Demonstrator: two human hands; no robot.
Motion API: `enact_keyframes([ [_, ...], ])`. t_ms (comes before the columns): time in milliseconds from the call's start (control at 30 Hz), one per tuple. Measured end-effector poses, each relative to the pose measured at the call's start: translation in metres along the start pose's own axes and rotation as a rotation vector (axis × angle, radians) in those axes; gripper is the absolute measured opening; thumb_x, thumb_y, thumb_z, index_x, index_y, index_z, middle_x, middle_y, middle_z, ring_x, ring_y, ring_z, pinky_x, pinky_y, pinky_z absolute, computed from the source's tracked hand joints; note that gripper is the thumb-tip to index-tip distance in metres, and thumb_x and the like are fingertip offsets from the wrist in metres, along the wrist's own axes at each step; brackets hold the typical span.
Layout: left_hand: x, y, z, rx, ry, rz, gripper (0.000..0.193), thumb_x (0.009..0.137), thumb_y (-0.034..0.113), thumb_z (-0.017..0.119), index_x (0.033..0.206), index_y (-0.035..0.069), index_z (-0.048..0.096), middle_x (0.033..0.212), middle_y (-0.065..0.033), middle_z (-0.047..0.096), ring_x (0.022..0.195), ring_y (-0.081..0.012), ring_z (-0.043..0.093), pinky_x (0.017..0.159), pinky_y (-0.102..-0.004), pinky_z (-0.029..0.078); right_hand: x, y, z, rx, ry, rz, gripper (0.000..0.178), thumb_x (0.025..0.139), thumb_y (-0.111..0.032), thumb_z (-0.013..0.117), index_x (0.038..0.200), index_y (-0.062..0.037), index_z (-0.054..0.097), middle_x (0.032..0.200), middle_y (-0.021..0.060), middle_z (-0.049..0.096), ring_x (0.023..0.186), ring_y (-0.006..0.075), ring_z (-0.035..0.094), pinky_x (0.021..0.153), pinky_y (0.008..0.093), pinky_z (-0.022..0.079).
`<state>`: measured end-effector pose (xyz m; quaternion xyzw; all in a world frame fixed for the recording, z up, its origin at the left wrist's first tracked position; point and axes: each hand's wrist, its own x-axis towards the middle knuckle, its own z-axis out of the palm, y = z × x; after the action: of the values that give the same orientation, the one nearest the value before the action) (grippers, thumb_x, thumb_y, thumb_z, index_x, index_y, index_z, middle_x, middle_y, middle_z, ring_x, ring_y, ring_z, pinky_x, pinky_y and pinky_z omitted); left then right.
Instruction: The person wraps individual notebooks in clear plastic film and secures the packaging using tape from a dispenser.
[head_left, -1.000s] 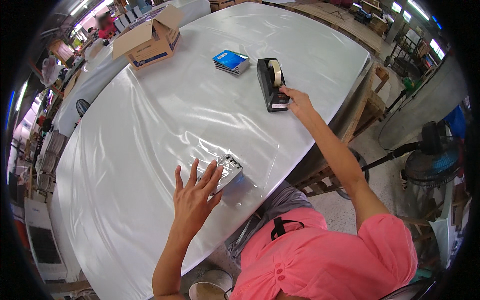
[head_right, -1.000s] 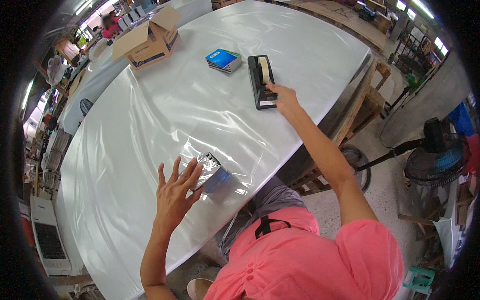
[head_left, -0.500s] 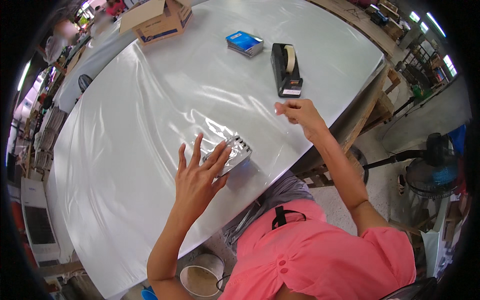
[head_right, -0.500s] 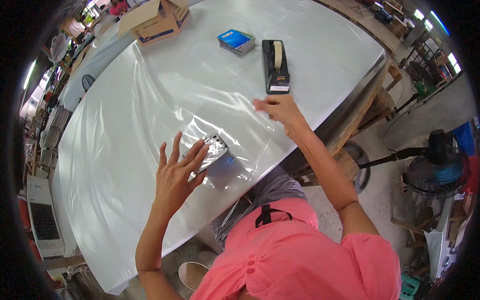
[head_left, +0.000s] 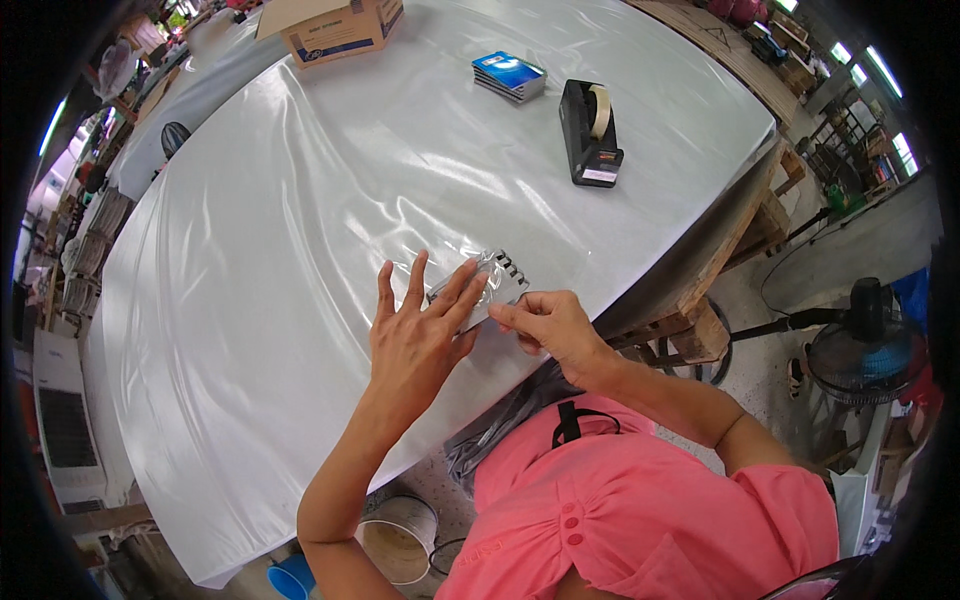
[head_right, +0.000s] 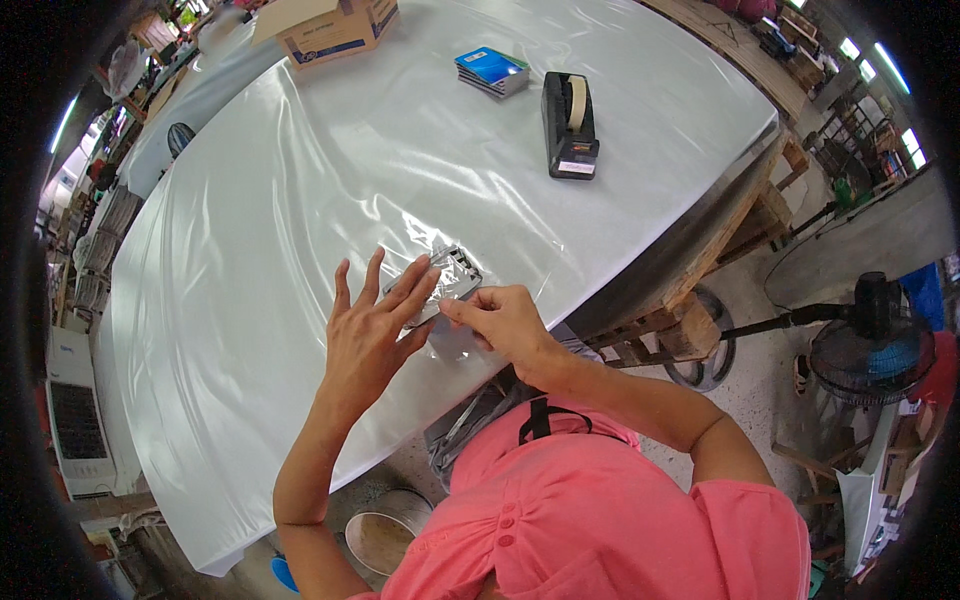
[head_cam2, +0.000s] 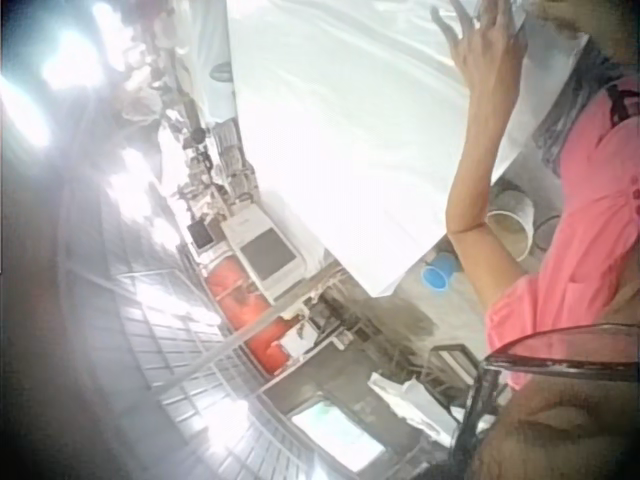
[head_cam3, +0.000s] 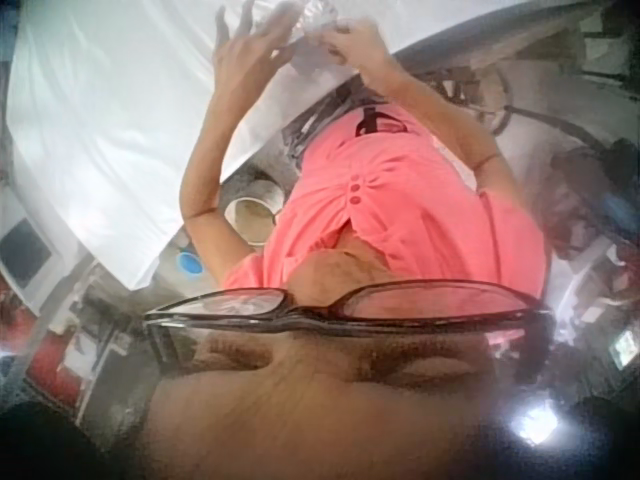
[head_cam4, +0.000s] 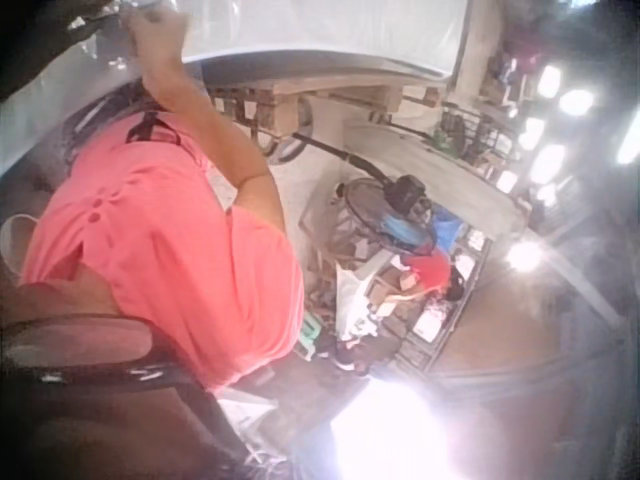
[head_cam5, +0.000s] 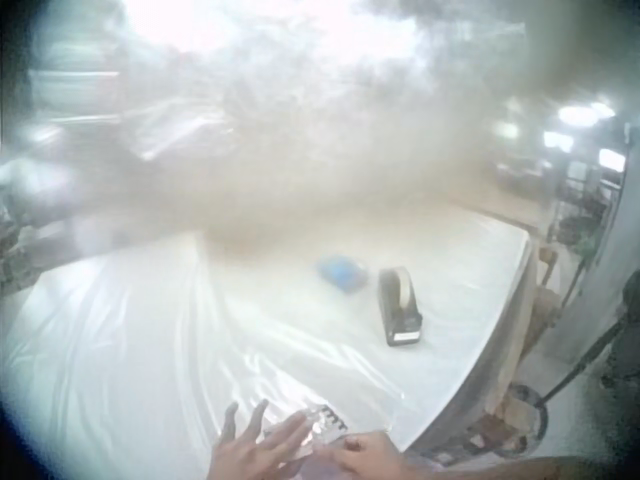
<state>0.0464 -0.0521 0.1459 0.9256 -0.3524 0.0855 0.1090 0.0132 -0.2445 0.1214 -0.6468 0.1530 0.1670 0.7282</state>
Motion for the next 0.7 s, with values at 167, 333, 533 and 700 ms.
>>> enact_keyframes([
  [167, -0.001, -0.002, 0.000, -0.005, -0.009, -0.002, 0.063, 0.081, 0.028, 0.072, 0.140, 0.025, 0.050, 0.144, 0.0076, 0.048, 0.137, -0.0334, 0.039, 0.115, -0.0571, 0.018, 0.004, 0.017, 0.001, 0.015, 0.024, -0.053, 0.031, 0.086, -0.030, 0.074, 0.085, 0.0007, 0.069, 0.081, 0.0044, 0.064, 0.079, 0.0104, 0.058, 0.078, 0.0260, 0.046],
  [333, 0.001, -0.005, 0.001, -0.014, -0.012, 0.003, 0.063, 0.080, 0.030, 0.073, 0.139, 0.026, 0.050, 0.145, 0.0086, 0.047, 0.138, -0.0338, 0.037, 0.115, -0.0575, 0.019, 0.007, 0.028, 0.002, 0.064, 0.033, -0.114, 0.029, 0.088, -0.027, 0.071, 0.086, 0.0014, 0.069, 0.083, 0.0046, 0.066, 0.083, 0.0103, 0.059, 0.082, 0.0257, 0.045],
  [533, 0.028, -0.016, -0.001, -0.286, -0.003, -0.138, 0.073, 0.077, 0.038, 0.076, 0.142, 0.020, 0.048, 0.135, -0.0120, 0.057, 0.127, -0.0356, 0.049, 0.107, -0.0516, 0.034, 0.003, 0.031, 0.004, 0.009, 0.046, -0.165, 0.027, 0.089, -0.025, 0.071, 0.087, 0.0015, 0.070, 0.083, 0.0044, 0.067, 0.083, 0.0094, 0.058, 0.082, 0.0247, 0.043],
  [700, 0.047, -0.029, 0.014, -1.159, -0.319, -0.362, 0.071, 0.087, 0.028, 0.069, 0.145, -0.001, 0.038, 0.104, -0.0084, 0.064, 0.092, -0.0129, 0.057, 0.086, -0.0261, 0.045, 0.006, 0.033, 0.004, 0.066, 0.045, -0.193, 0.027, 0.090, -0.025, 0.070, 0.083, 0.0013, 0.070, 0.081, 0.0034, 0.067, 0.081, 0.0078, 0.058, 0.078, 0.0241, 0.043],
])
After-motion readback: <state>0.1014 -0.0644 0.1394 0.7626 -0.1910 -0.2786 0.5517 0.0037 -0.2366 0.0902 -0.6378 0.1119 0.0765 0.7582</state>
